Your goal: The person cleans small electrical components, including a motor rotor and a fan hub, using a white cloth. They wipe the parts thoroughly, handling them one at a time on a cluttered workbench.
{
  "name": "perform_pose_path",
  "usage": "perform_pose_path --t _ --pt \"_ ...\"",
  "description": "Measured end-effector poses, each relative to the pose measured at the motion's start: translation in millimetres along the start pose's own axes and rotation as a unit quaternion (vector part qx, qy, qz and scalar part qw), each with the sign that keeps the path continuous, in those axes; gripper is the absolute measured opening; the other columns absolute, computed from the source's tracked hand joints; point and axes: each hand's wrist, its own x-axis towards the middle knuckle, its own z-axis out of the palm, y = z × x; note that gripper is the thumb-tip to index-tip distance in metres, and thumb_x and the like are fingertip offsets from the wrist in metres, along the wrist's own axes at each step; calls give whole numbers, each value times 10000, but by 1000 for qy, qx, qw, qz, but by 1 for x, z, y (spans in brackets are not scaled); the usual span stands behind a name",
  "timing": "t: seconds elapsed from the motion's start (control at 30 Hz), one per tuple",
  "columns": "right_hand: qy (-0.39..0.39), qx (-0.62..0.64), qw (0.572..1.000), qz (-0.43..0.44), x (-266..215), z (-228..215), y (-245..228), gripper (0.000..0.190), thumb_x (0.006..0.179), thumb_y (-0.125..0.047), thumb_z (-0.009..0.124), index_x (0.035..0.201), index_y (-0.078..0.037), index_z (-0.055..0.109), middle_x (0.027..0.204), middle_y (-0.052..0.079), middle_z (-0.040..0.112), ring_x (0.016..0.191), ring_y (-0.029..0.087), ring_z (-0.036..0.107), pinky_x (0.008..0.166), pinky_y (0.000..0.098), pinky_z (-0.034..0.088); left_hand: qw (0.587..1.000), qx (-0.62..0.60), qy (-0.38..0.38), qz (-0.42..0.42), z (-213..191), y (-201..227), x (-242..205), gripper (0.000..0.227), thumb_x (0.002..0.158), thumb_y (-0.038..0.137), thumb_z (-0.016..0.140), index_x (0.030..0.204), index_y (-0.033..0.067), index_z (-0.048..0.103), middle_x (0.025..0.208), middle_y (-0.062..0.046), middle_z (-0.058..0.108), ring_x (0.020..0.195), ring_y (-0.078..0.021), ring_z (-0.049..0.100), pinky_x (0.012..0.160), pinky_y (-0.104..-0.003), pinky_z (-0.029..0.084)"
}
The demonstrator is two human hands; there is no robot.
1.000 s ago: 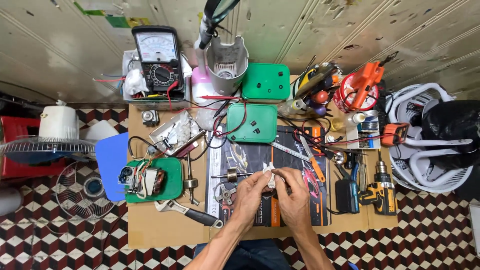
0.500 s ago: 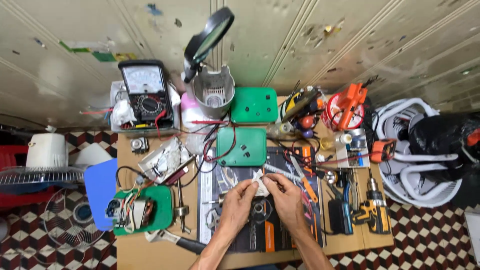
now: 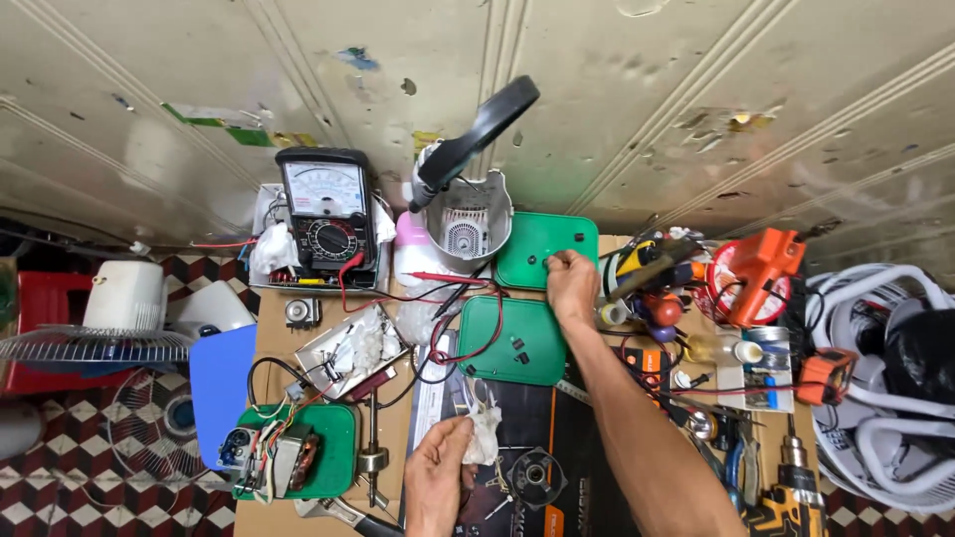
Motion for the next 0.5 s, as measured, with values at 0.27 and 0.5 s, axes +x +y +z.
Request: perform_pose_path --t 0.27,0.5 --pt "-5 72 991 -114 -72 -65 8 301 1032 -253 588 1045 9 737 872 151 688 762 253 637 706 373 504 991 -104 -83 -31 11 13 2 431 894 152 641 1306 31 670 1107 -75 806 944 -151 777 867 -249 593" --pt "-311 296 856 286 -244 -132 21 520 982 -410 520 1330 -60 684 919 43 718 802 141 630 720 309 525 927 299 -100 201 47 5 -40 203 960 186 716 1110 61 770 993 -108 795 867 -159 780 749 -299 599"
